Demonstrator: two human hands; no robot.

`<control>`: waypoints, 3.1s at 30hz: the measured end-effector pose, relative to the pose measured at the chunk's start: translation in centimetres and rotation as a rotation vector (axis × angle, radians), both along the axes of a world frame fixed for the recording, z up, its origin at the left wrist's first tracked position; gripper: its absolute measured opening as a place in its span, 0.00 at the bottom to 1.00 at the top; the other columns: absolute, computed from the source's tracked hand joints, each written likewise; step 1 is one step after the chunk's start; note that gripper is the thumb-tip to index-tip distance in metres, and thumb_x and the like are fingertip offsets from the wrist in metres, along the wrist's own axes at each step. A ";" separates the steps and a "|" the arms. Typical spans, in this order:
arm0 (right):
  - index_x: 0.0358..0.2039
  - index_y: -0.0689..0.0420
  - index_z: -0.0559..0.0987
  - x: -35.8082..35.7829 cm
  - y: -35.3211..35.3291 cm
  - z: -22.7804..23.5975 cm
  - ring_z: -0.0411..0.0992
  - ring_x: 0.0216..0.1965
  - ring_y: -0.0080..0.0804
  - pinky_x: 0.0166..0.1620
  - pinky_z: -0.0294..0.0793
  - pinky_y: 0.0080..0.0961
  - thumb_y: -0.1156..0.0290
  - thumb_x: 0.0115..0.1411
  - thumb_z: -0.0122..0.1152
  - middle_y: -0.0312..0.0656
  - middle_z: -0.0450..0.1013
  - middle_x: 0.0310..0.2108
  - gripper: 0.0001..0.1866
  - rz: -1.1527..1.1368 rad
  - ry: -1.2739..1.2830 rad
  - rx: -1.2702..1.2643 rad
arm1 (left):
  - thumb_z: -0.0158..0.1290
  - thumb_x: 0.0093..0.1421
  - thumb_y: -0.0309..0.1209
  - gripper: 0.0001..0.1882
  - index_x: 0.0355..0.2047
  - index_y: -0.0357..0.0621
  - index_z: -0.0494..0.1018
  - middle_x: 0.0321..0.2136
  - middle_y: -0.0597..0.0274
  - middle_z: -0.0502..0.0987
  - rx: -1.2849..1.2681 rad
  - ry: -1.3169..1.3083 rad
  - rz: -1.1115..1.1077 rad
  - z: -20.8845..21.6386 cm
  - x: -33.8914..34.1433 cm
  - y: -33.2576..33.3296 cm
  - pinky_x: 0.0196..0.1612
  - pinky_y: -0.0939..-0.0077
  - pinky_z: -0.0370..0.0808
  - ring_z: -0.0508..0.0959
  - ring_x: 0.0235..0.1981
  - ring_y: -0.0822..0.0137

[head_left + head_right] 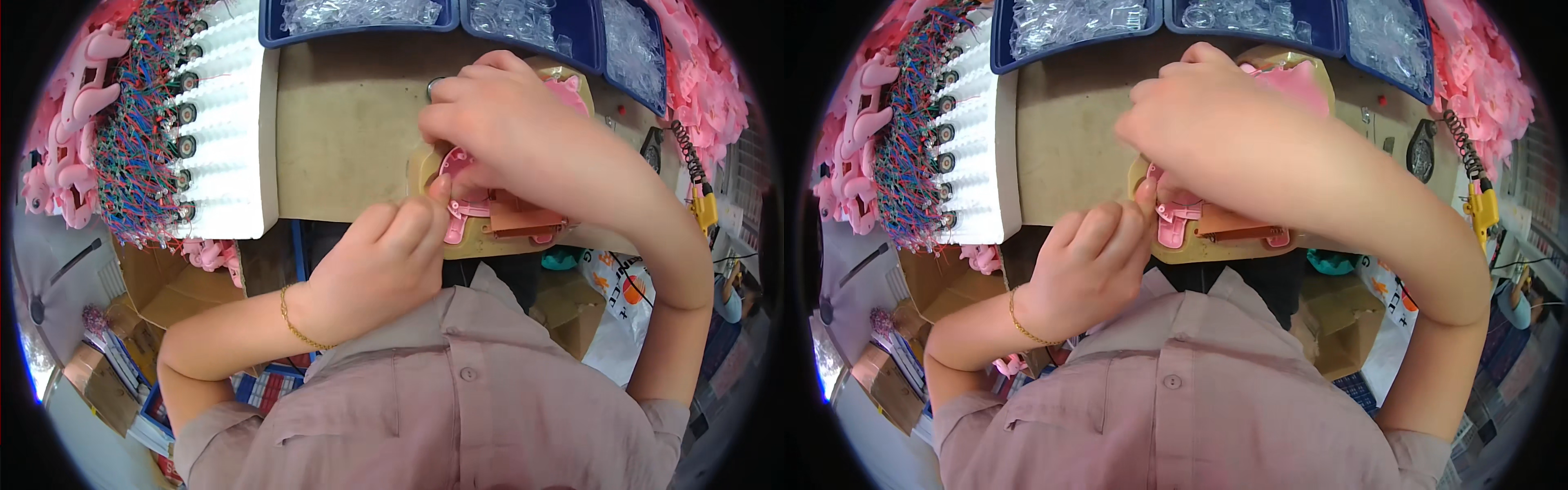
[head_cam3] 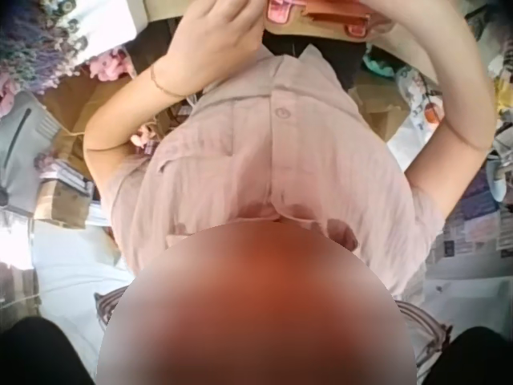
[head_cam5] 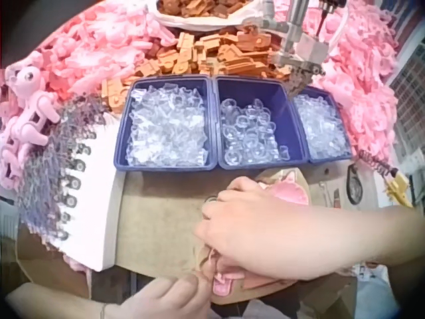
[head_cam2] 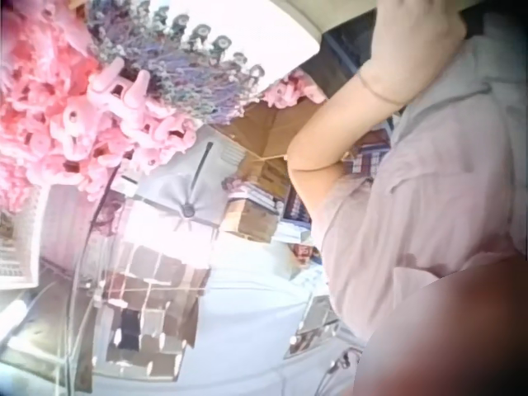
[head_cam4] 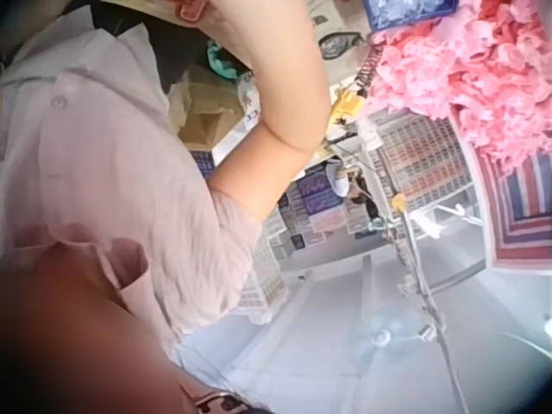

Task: Assembling internal electronic and mechanical components into pink toy unicorn bodies, including soldering wires and closing the shells.

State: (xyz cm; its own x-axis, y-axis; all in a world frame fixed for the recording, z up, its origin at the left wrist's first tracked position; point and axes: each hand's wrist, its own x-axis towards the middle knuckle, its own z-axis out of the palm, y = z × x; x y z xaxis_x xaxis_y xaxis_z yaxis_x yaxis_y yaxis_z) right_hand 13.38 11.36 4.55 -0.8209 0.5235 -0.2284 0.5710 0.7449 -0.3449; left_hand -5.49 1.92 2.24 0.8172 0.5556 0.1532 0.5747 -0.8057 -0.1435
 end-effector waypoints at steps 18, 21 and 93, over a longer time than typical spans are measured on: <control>0.31 0.57 0.77 -1.8 0.4 1.5 0.70 0.39 0.36 0.46 0.65 0.29 0.64 0.47 0.65 0.39 0.71 0.31 0.13 -0.007 -0.357 -0.039 | 0.57 0.47 0.27 0.24 0.47 0.37 0.74 0.29 0.64 0.69 -0.210 -0.378 0.155 -2.5 0.2 -0.5 0.34 0.77 0.68 0.70 0.30 0.68; 0.34 0.59 0.77 0.5 0.5 1.0 0.71 0.39 0.39 0.47 0.66 0.30 0.66 0.50 0.63 0.42 0.73 0.34 0.13 -0.065 -0.182 -0.192 | 0.57 0.47 0.27 0.23 0.47 0.38 0.74 0.29 0.65 0.69 -0.234 -0.467 0.168 -2.3 0.3 -0.2 0.33 0.76 0.68 0.70 0.30 0.68; 0.30 0.61 0.79 7.4 -11.1 1.3 0.74 0.32 0.33 0.37 0.72 0.25 0.83 0.46 0.65 0.42 0.77 0.31 0.09 -0.705 0.686 0.077 | 0.58 0.46 0.23 0.17 0.39 0.43 0.76 0.27 0.65 0.77 -0.432 -0.684 0.169 1.1 5.8 6.1 0.45 0.67 0.67 0.75 0.33 0.61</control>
State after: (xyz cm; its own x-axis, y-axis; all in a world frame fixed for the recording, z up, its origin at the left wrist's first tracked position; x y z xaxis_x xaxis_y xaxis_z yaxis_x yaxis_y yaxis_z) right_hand 20.76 0.22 5.89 -0.2566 0.9373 0.2357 0.5875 0.3450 -0.7320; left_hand 0.34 8.04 3.38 0.5208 0.7868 0.3312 0.5410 -0.6043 0.5849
